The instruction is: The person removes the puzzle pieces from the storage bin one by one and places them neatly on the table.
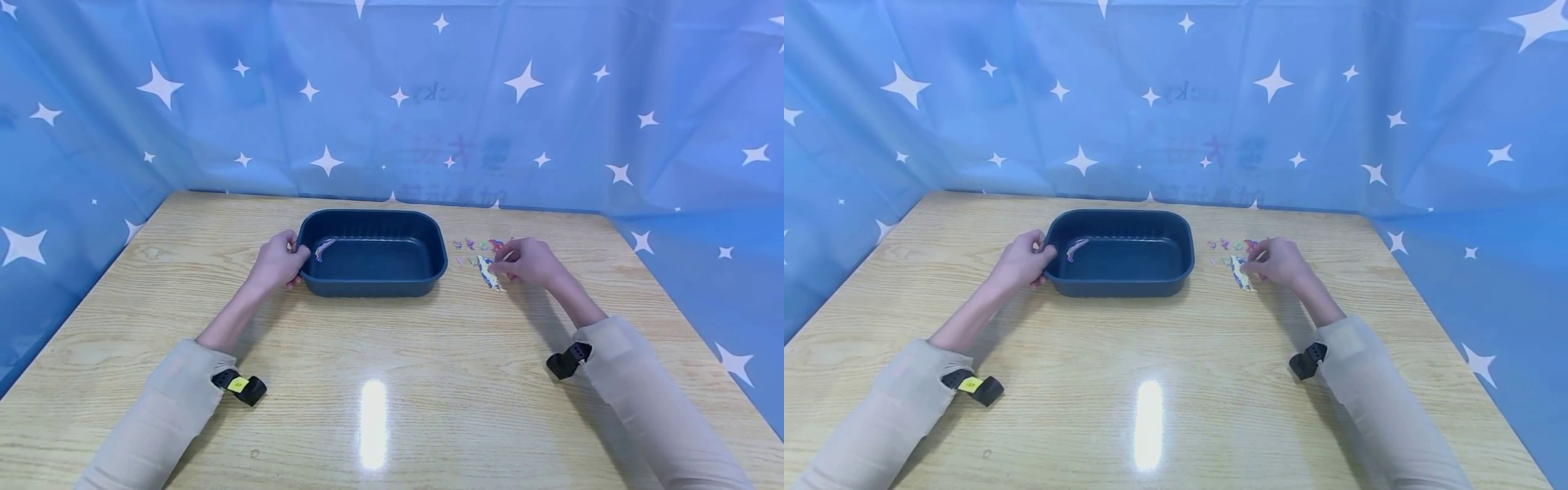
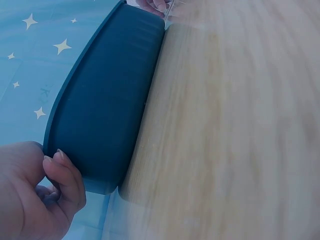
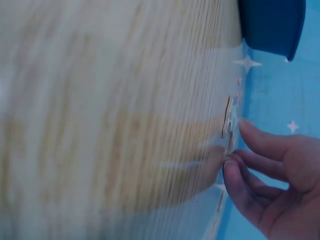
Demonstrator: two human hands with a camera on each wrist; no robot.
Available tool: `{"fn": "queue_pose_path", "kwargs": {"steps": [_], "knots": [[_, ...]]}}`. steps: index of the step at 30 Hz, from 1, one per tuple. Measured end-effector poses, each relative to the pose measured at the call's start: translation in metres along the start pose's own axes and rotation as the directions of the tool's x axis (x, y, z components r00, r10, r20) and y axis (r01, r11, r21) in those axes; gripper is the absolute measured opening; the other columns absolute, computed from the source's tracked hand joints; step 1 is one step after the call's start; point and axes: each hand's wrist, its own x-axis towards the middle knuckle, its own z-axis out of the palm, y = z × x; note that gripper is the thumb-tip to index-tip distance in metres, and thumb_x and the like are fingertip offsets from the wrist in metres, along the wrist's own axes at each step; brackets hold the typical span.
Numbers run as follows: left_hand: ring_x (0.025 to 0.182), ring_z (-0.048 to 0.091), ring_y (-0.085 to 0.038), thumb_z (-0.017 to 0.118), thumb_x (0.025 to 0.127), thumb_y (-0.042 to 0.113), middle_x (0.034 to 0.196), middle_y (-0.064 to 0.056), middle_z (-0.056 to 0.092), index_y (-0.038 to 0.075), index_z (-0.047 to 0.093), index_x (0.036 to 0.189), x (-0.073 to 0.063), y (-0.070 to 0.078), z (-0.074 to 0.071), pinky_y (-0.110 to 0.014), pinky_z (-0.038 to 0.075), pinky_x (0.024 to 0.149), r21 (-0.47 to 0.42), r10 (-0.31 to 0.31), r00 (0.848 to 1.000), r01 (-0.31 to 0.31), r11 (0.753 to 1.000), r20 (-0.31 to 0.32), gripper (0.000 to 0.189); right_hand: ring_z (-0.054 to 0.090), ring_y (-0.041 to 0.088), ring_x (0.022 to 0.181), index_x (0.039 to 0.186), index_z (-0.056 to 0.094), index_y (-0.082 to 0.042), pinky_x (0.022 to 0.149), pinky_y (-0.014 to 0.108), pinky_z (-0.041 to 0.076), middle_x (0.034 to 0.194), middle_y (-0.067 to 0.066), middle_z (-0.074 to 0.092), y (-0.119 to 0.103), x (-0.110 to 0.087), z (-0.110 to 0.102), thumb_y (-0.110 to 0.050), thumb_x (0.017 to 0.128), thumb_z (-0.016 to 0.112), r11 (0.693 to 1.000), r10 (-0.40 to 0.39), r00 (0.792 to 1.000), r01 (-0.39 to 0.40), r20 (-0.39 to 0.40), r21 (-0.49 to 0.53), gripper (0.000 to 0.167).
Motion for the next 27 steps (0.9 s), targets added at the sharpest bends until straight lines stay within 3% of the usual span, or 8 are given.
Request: {"fn": "queue_pose_path", "kwargs": {"steps": [6, 12, 17, 21, 27], "knots": [[0.047, 0.058, -0.019, 0.044, 0.099, 0.014, 0.055, -0.007, 0.056, 0.006, 0.039, 0.086, 0.001, 0.0, 0.001, -0.029, 0.051, 0.046, 0.006, -0.003, 1.0, 0.004, 1.0, -0.004, 0.015, 0.061, 0.02, 0.062, 0.11, 0.067, 0.003, 0.057, 0.03, 0.044, 0.071, 0.008, 0.066, -0.002, -0.001, -0.003, -0.023, 0.098, 0.067, 0.999, -0.03, 0.999, 0.029, -0.023, -0.042, 0.029], [0.047, 0.058, -0.02, 0.043, 0.098, 0.013, 0.056, -0.007, 0.057, 0.006, 0.039, 0.086, 0.0, 0.0, 0.001, -0.031, 0.051, 0.046, 0.008, -0.003, 1.0, 0.003, 1.0, -0.007, 0.014, 0.063, 0.03, 0.068, 0.115, 0.069, 0.003, 0.057, 0.03, 0.047, 0.09, 0.019, 0.07, -0.013, 0.002, -0.007, -0.023, 0.101, 0.062, 0.996, -0.086, 0.988, 0.085, -0.125, -0.014, 0.03], [0.046, 0.057, -0.019, 0.043, 0.098, 0.013, 0.056, -0.007, 0.057, 0.006, 0.04, 0.086, 0.0, -0.001, 0.001, -0.03, 0.051, 0.046, 0.015, -0.002, 1.0, 0.002, 1.0, -0.007, 0.014, 0.067, 0.039, 0.083, 0.12, 0.066, 0.003, 0.063, 0.03, 0.054, 0.098, 0.024, 0.069, -0.031, 0.007, -0.007, -0.024, 0.103, 0.057, 0.983, -0.147, 0.966, 0.166, -0.213, 0.078, 0.032], [0.047, 0.057, -0.018, 0.043, 0.098, 0.013, 0.058, -0.008, 0.057, 0.006, 0.04, 0.087, -0.001, -0.001, 0.0, -0.03, 0.051, 0.046, 0.017, -0.006, 1.0, 0.006, 1.0, -0.004, 0.014, 0.068, 0.031, 0.084, 0.119, 0.066, -0.002, 0.058, 0.03, 0.053, 0.097, 0.02, 0.071, -0.049, 0.016, -0.004, -0.029, 0.104, 0.057, 0.97, -0.177, 0.941, 0.217, -0.288, 0.113, 0.033], [0.047, 0.058, -0.019, 0.043, 0.099, 0.014, 0.058, -0.009, 0.058, 0.006, 0.04, 0.087, 0.0, -0.001, 0.001, -0.03, 0.052, 0.047, 0.017, 0.002, 1.0, -0.002, 1.0, -0.004, 0.014, 0.066, 0.026, 0.084, 0.119, 0.067, -0.002, 0.063, 0.026, 0.051, 0.099, 0.015, 0.07, -0.086, 0.028, 0.006, -0.026, 0.103, 0.059, 0.94, -0.257, 0.912, 0.313, -0.32, 0.137, 0.03]]}}
